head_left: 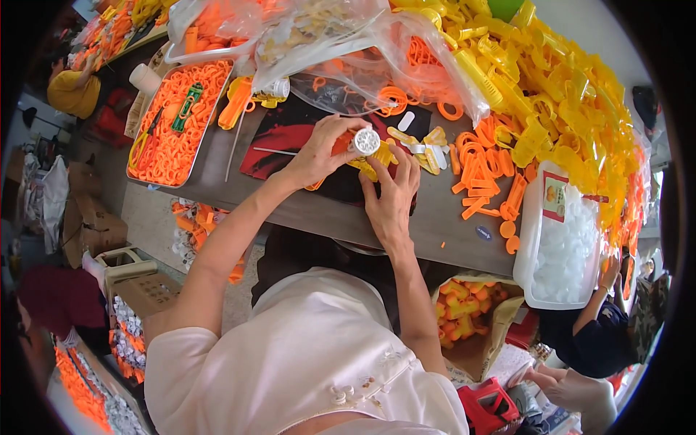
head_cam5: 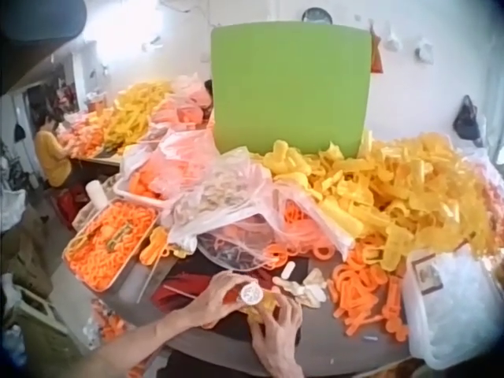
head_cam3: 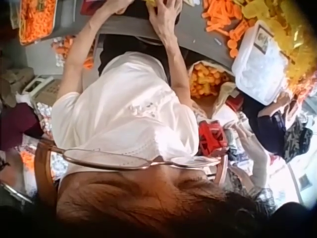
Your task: Assembling plastic toy guns and organizing them on a factory workbench.
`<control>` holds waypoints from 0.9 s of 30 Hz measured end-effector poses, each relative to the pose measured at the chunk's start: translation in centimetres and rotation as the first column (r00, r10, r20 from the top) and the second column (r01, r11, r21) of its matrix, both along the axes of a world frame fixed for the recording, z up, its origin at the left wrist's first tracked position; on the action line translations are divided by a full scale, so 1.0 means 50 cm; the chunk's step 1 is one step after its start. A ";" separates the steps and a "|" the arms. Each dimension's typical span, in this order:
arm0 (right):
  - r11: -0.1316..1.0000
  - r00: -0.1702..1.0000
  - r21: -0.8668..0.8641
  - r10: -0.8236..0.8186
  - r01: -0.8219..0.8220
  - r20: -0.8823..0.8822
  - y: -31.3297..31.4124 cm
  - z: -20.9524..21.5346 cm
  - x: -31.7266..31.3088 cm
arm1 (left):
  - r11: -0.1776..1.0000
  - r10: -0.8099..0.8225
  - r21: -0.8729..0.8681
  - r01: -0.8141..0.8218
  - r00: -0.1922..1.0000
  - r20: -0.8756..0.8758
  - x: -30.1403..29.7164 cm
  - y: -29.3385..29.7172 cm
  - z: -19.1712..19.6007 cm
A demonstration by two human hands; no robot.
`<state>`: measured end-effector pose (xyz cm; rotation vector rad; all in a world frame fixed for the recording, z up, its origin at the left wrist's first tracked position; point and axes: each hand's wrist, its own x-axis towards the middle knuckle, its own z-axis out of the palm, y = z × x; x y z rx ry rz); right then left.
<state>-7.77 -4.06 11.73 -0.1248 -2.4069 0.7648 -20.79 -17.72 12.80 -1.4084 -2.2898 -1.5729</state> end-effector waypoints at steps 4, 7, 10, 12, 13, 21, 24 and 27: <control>1.000 1.000 -0.026 0.014 -0.013 0.022 -0.006 -0.007 -0.011 | 0.996 -0.025 -0.086 0.013 0.988 -0.149 -0.003 -0.003 -0.002; 0.997 1.000 0.081 0.017 -0.016 -0.006 -0.007 -0.009 -0.009 | 0.993 -0.054 -0.117 0.022 0.959 -0.279 -0.003 0.004 -0.003; 0.989 0.999 0.139 0.038 -0.041 0.023 0.003 0.010 0.005 | 0.992 -0.045 -0.125 0.010 0.960 -0.276 -0.002 0.003 -0.006; 0.999 0.996 0.023 -0.038 0.036 0.082 0.011 0.025 0.017 | 0.992 -0.054 -0.127 0.023 0.967 -0.248 -0.002 0.000 -0.008; 0.997 0.994 0.064 -0.051 0.044 0.098 0.017 0.023 0.015 | 0.991 -0.069 -0.131 0.040 0.973 -0.218 -0.003 -0.003 -0.008; 0.994 0.990 0.000 0.112 -0.113 0.084 0.042 0.037 0.000 | 0.989 -0.089 -0.125 0.078 0.992 -0.088 -0.006 -0.013 0.020; 0.966 0.985 -0.193 0.174 -0.169 0.009 0.032 0.054 -0.005 | 0.993 -0.110 -0.041 0.111 0.994 0.027 -0.014 -0.021 0.046; 0.951 0.985 -0.259 0.167 -0.170 -0.032 0.028 0.060 -0.010 | 0.987 -0.160 -0.005 0.161 0.979 0.124 -0.032 -0.021 0.075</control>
